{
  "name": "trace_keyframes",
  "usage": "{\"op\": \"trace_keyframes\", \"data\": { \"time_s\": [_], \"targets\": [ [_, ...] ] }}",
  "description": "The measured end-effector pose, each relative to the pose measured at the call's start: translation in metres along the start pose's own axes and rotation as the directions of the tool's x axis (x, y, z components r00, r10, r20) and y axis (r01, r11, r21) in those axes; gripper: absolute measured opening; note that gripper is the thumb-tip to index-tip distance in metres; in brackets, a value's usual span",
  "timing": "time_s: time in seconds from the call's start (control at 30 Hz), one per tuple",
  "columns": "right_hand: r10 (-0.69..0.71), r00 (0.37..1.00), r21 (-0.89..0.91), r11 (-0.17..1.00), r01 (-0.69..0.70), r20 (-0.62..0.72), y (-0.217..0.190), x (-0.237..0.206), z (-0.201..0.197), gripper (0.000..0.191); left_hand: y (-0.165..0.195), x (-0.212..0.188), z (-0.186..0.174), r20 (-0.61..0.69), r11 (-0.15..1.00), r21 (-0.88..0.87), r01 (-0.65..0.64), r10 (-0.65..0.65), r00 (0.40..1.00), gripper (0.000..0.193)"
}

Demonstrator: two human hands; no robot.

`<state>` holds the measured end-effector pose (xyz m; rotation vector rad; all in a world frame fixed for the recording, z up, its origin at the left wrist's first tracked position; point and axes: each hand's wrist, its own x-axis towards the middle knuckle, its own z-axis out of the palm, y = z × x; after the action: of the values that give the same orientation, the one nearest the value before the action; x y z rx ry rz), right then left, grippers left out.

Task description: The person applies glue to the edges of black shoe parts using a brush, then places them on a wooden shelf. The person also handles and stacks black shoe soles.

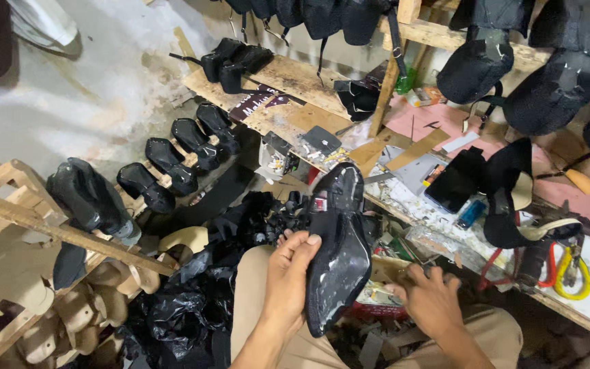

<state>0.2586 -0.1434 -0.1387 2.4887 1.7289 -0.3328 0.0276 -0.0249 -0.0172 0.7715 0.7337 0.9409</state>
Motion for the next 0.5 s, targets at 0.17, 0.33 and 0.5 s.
{"op": "trace_keyframes", "data": {
  "time_s": [0.17, 0.33, 0.5],
  "targets": [
    [0.189, 0.981, 0.068, 0.980, -0.186, -0.042, 0.000, -0.006, -0.005, 0.053, 0.014, -0.002, 0.005, -0.018, 0.979, 0.198, -0.037, 0.042, 0.999, 0.020],
    [0.099, 0.984, 0.955, 0.274, 0.116, -0.148, -0.003, -0.026, -0.037, 0.051, 0.021, -0.004, 0.019, 0.028, 0.961, 0.259, -0.093, 0.089, 0.996, 0.020],
    [-0.073, 0.901, 0.859, 0.275, 0.431, -0.428, -0.048, -0.060, -0.075, 0.054, 0.014, -0.009, 0.029, 0.090, 0.944, 0.302, -0.134, 0.112, 0.990, 0.020]
  ]
}}
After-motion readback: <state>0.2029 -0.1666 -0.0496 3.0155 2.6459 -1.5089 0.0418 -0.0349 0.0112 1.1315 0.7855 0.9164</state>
